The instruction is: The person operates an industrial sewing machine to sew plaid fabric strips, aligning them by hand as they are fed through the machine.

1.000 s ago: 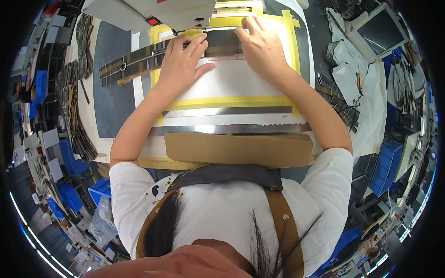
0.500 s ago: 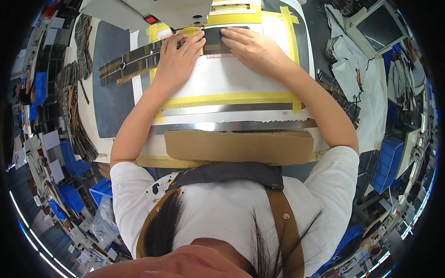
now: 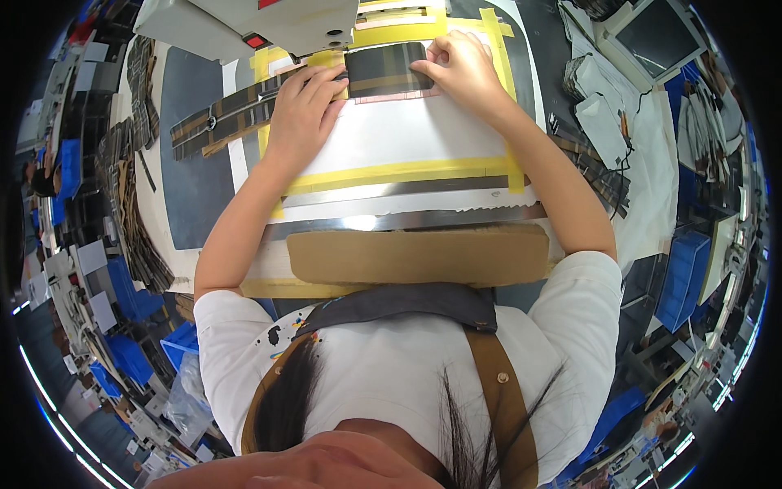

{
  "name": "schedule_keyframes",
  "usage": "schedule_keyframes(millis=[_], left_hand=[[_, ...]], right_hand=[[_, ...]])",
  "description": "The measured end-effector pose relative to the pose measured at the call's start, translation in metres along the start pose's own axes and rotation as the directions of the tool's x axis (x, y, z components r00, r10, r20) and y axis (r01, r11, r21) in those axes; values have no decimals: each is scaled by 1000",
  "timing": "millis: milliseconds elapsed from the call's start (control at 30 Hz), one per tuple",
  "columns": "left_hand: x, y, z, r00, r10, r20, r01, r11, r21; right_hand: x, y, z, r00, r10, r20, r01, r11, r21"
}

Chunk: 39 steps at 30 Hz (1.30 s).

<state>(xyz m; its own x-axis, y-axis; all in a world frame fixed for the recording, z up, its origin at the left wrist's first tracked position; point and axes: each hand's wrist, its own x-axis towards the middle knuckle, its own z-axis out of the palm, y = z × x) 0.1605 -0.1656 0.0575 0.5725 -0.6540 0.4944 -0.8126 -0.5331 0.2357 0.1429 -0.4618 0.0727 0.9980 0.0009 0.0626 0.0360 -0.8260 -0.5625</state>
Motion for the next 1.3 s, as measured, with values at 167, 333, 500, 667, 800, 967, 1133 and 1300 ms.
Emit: schedule_keyframes(millis=[167,333,500,667,800,967,1133,1300], left_hand=[[-1,-1,2,999,37,-15,-36,998,52],[-3,-4,2,999,49,4,-49,996,73],[-3,-3,2,999,49,10,-50,995,82],[-3,-2,1,999,30,43,-34,996,87],[-1,-4,0,994,56,95,-68,989,128],[0,0,-2,989,62,131,-86,979,186],[-1,1,-3,987,61,150,-92,973,211],[-1,0,-2,989,63,136,-89,977,193]], right_hand=[[4,5,1,998,-62,-9,61,997,-53],[10,-1,-4,995,39,88,-43,998,47],[12,-1,-3,996,17,87,-23,997,73],[14,-4,-7,991,48,124,-56,997,59],[14,-10,-12,983,79,167,-90,994,57],[11,-2,-14,979,111,172,-130,986,103],[-1,7,-15,945,-276,-175,280,960,-3],[-23,-13,-7,880,-474,-22,475,879,41]])
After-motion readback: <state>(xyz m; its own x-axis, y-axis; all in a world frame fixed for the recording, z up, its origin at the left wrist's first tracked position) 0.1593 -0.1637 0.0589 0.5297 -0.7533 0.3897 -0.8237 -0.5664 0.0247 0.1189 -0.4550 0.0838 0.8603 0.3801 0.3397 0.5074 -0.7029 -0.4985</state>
